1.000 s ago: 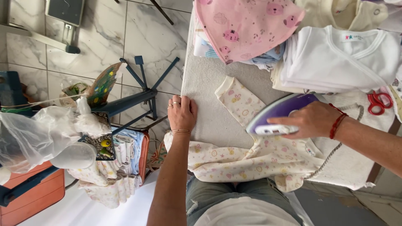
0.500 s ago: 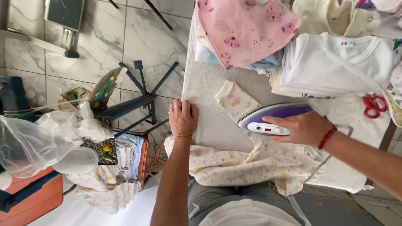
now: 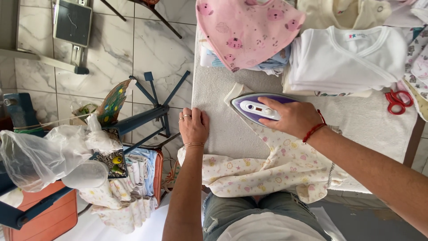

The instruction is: Ironing and folding baby clothes on a table

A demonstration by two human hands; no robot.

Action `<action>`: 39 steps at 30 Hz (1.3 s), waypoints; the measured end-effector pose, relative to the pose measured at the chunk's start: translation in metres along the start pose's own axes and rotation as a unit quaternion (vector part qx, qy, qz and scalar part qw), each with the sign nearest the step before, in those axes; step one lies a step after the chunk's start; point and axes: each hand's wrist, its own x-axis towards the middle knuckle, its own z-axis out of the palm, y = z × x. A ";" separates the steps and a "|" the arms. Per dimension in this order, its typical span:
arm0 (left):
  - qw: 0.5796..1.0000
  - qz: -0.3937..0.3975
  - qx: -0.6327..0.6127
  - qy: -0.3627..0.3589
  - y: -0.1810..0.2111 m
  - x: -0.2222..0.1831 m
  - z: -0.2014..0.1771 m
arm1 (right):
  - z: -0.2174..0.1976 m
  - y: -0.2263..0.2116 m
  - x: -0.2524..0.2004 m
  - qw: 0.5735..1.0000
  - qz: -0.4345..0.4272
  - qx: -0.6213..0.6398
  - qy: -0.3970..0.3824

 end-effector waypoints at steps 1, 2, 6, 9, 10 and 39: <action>1.000 -0.002 -0.004 -0.001 0.001 0.000 0.000 | -0.004 0.003 -0.001 1.000 0.013 0.010 -0.002; 1.000 -0.005 -0.005 -0.002 0.000 -0.001 -0.001 | -0.007 0.006 -0.001 0.999 0.023 0.022 -0.005; 1.000 0.006 0.000 0.002 0.001 0.000 -0.003 | 0.003 0.019 -0.015 0.985 0.173 0.003 -0.002; 1.000 0.000 0.014 0.010 0.001 -0.003 0.002 | -0.007 0.023 -0.031 0.975 0.216 0.013 -0.049; 0.999 -0.007 0.034 0.013 0.001 -0.004 0.002 | -0.015 0.022 -0.039 0.972 0.225 0.015 -0.066; 0.790 0.105 -0.394 -0.457 0.250 -0.024 -0.143 | -0.027 0.053 -0.211 0.836 0.196 0.494 -0.138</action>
